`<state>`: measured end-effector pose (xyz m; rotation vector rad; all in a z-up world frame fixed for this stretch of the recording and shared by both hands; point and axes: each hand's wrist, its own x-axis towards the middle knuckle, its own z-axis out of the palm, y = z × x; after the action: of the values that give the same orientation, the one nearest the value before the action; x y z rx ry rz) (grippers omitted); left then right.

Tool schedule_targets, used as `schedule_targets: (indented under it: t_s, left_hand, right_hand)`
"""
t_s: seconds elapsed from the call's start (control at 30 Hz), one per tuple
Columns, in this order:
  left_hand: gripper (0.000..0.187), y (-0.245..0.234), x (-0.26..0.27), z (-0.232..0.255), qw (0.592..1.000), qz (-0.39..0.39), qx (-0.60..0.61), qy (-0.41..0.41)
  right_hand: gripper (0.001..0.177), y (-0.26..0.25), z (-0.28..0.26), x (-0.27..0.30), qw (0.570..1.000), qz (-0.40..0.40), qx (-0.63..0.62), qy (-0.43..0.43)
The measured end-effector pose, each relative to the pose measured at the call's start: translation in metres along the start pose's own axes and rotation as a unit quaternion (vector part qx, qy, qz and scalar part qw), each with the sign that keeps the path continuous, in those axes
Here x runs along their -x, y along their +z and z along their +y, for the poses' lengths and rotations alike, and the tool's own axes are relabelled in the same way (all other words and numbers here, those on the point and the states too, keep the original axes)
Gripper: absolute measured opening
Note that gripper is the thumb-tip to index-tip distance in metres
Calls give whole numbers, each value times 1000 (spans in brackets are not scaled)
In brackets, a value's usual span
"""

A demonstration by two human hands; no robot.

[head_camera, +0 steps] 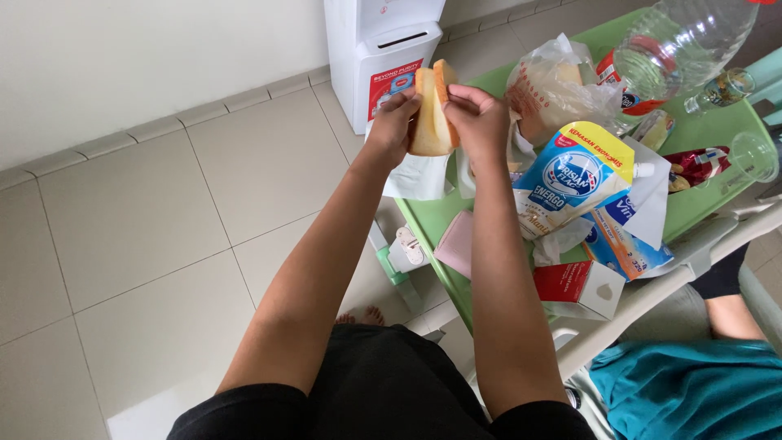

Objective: Preparing a bread sandwich with condensed milk on a small green tray.

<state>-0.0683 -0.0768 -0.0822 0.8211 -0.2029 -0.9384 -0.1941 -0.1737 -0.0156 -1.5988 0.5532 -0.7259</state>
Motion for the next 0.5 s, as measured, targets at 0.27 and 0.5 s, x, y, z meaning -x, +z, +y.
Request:
schedule_targets:
  t_s: [0.27, 0.5]
  left_hand:
    - [30, 2, -3, -1, 999, 43, 4, 6]
    - [29, -4, -21, -23, 995, 23, 90, 44]
  right_hand:
    - [31, -2, -3, -1, 1000, 21, -9, 9]
    - [31, 13, -13, 4, 996, 38, -59, 61]
